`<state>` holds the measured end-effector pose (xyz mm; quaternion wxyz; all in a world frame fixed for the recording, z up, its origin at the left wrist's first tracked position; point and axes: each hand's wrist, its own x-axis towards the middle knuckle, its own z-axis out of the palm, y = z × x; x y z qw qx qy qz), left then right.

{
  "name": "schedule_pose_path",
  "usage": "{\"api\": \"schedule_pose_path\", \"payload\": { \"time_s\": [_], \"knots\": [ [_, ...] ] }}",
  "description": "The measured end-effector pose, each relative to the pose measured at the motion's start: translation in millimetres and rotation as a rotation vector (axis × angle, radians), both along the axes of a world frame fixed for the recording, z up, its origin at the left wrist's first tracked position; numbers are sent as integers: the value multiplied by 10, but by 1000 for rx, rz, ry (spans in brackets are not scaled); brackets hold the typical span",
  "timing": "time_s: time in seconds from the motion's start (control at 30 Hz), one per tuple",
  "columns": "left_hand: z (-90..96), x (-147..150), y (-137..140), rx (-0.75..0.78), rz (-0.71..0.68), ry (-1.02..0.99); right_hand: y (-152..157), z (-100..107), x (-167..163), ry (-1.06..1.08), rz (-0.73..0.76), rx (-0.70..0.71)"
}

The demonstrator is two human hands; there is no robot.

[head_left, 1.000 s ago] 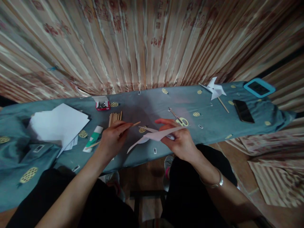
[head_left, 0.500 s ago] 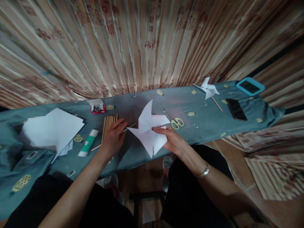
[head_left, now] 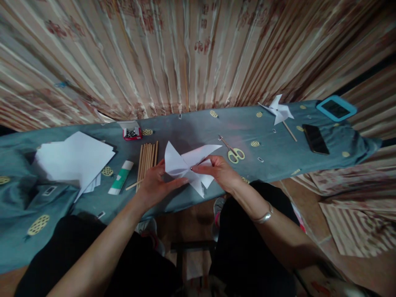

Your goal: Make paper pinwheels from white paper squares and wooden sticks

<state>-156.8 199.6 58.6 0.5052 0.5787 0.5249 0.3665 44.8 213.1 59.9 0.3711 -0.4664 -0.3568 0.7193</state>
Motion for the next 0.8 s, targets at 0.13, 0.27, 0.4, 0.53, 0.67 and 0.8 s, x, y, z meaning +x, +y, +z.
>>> {"api": "schedule_pose_path", "payload": {
  "time_s": [0.13,0.27,0.4,0.53,0.67,0.8],
  "knots": [
    [-60,85,-25,-63,87,-182,18,19,-30,-67,48,48],
    [-77,217,-44,-197,264,-398,43,45,-41,-186,74,137],
    [-76,298,-45,-320,380,-611,81,81,47,-416,6,374],
    [-71,293,-41,-341,448,-696,36,167,114,-770,-262,893],
    [-84,269,-41,-331,409,-690,-76,211,3,-877,-104,1178],
    [-140,268,-42,-260,376,-686,-92,142,-146,-965,64,1179]
  ]
}}
